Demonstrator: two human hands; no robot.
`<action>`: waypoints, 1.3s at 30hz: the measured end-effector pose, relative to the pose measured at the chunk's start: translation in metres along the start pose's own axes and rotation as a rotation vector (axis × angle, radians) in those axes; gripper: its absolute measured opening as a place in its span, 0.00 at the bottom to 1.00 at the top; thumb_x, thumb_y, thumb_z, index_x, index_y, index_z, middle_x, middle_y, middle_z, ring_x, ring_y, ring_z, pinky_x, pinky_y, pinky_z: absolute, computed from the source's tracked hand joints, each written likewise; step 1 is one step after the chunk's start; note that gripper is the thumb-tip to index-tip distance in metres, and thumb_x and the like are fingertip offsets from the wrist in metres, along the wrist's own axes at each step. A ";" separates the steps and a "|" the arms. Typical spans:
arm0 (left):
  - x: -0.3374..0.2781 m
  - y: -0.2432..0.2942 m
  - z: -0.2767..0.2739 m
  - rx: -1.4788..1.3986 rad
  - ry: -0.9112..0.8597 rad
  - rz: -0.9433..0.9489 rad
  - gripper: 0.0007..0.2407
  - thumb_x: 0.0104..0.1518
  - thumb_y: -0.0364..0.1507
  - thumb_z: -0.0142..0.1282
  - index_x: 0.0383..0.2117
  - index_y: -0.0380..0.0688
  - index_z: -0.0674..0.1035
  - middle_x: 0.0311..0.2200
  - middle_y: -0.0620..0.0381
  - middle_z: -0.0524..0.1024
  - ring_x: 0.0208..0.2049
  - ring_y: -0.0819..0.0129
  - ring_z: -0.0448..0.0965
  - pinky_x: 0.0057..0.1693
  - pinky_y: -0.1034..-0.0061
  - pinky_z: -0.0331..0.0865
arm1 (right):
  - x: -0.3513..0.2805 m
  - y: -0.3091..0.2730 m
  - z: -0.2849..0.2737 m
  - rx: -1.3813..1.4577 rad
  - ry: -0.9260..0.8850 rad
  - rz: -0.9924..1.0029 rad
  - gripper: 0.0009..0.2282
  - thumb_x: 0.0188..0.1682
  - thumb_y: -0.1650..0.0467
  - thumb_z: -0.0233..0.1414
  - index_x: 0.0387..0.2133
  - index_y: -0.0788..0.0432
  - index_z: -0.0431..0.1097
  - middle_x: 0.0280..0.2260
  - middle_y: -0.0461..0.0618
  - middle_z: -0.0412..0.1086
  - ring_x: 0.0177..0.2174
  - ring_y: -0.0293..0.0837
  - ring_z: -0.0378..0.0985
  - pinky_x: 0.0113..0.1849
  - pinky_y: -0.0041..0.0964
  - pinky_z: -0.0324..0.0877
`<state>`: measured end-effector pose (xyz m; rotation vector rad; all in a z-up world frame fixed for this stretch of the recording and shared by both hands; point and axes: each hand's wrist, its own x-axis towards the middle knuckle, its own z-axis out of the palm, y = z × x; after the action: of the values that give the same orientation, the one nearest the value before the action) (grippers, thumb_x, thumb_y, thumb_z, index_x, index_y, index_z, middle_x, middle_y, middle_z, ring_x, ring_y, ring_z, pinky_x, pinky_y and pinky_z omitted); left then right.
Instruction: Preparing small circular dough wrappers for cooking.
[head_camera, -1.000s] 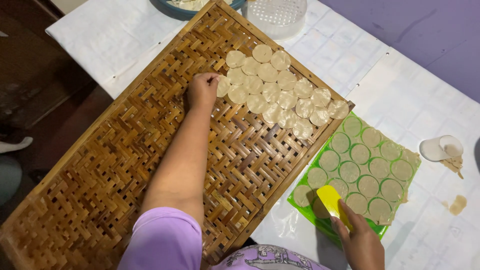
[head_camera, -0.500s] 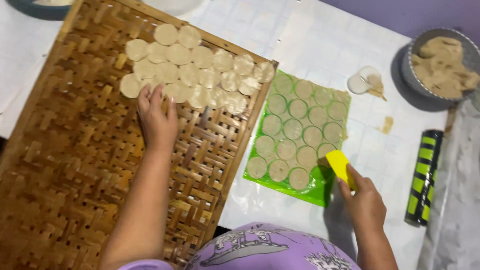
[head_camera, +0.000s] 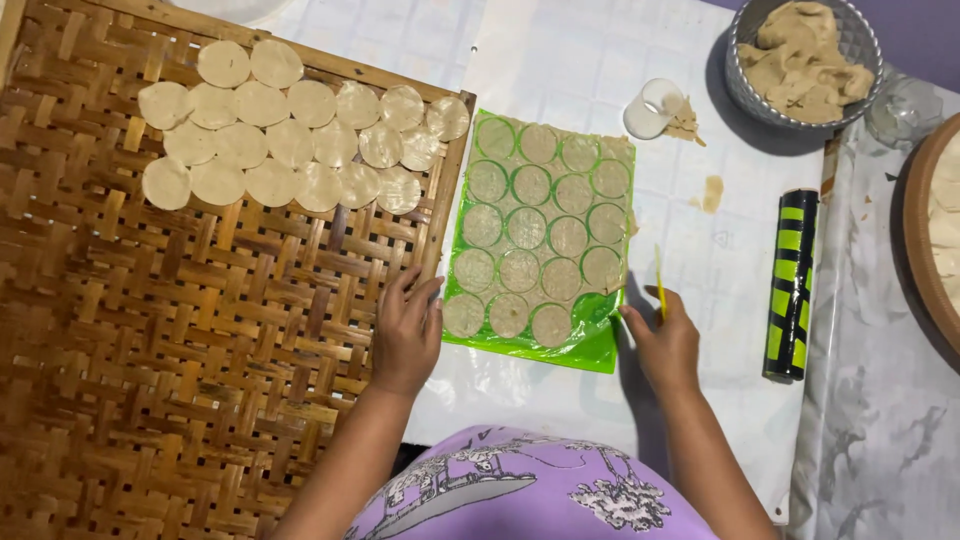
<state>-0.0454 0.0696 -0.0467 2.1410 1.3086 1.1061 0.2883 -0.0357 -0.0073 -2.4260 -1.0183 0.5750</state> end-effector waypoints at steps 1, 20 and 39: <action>-0.001 0.000 0.000 0.001 -0.001 0.000 0.12 0.61 0.24 0.54 0.49 0.45 0.80 0.53 0.44 0.70 0.55 0.44 0.74 0.56 0.58 0.73 | 0.002 -0.001 0.008 0.001 -0.001 0.001 0.26 0.48 0.62 0.62 0.59 0.58 0.68 0.54 0.60 0.72 0.51 0.68 0.73 0.50 0.65 0.71; -0.003 0.001 0.002 0.055 -0.018 -0.015 0.11 0.62 0.24 0.53 0.48 0.47 0.80 0.53 0.46 0.71 0.56 0.46 0.73 0.55 0.63 0.74 | 0.016 -0.005 0.034 0.129 -0.026 -0.212 0.05 0.49 0.71 0.62 0.36 0.55 0.75 0.33 0.53 0.73 0.36 0.57 0.80 0.37 0.48 0.74; 0.000 0.005 -0.002 0.062 -0.040 -0.036 0.10 0.63 0.24 0.52 0.48 0.46 0.80 0.53 0.47 0.70 0.57 0.47 0.72 0.56 0.65 0.74 | 0.051 0.025 -0.018 0.250 -0.080 -0.025 0.08 0.49 0.74 0.58 0.41 0.59 0.78 0.30 0.55 0.76 0.24 0.42 0.71 0.27 0.34 0.67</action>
<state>-0.0442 0.0670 -0.0428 2.1631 1.3748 1.0164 0.3446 -0.0185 -0.0163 -2.1837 -0.9460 0.7485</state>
